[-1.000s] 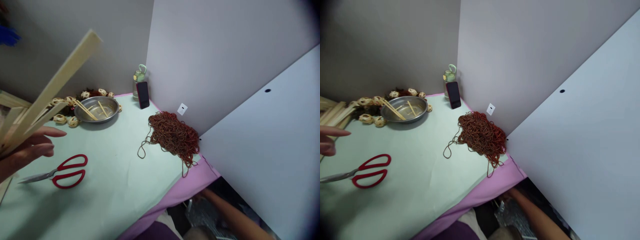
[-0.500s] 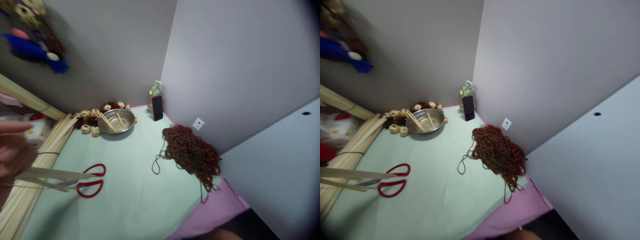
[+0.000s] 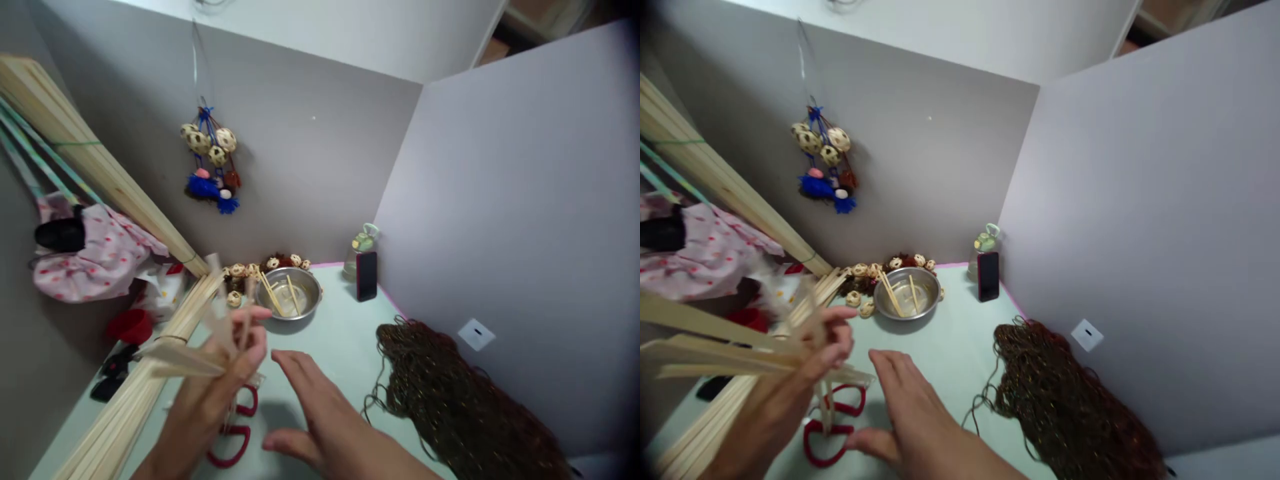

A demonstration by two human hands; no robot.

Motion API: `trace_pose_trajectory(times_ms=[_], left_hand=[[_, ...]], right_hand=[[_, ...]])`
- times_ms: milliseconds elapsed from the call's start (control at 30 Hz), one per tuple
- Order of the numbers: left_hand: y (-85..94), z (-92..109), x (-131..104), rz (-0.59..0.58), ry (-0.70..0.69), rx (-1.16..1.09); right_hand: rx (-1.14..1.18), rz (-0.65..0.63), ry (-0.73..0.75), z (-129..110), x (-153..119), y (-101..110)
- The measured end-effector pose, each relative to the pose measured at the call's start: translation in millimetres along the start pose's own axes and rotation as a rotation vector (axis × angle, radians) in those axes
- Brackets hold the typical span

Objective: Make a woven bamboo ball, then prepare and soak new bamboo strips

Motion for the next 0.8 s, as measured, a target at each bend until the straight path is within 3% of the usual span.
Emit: trace_pose_trajectory(times_ms=[100,267,367,467,700,800], left_hand=[[-16.5,-11.4,18.1,-0.027,0.077,-0.060],[-13.0,-20.7,44.2,-0.035,0.141,-0.291],[-8.1,-9.5,50.0,-0.062,0.164,-0.404],[-3.5,5.2,52.3,-0.098,0.141,-0.355],[-2.6,10.1,61.0,-0.108,0.056,-0.212],[-0.1,13.4,65.5,-0.045,-0.022,-0.166]], right_hand=[[0.126,0.034,0.076,24.1,43.6,-21.7],[0.460,-0.004,-0.046,60.8,69.2,-42.4],[0.650,-0.069,-0.008,51.6,75.1,-34.2],[0.801,-0.088,-0.006,38.1,78.7,-19.0],[0.911,0.056,-0.046,37.9,84.8,-1.5],[0.911,0.147,-0.035,43.0,86.5,2.4]])
Point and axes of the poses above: each hand's wrist, its own x-axis towards the middle knuckle, its own y-axis out of the back of the hand, z = x × y, the point moved 5 cm from there along x, towards the middle knuckle, and after that the axes turned 15 degrees about y, right-handed, at the moved point
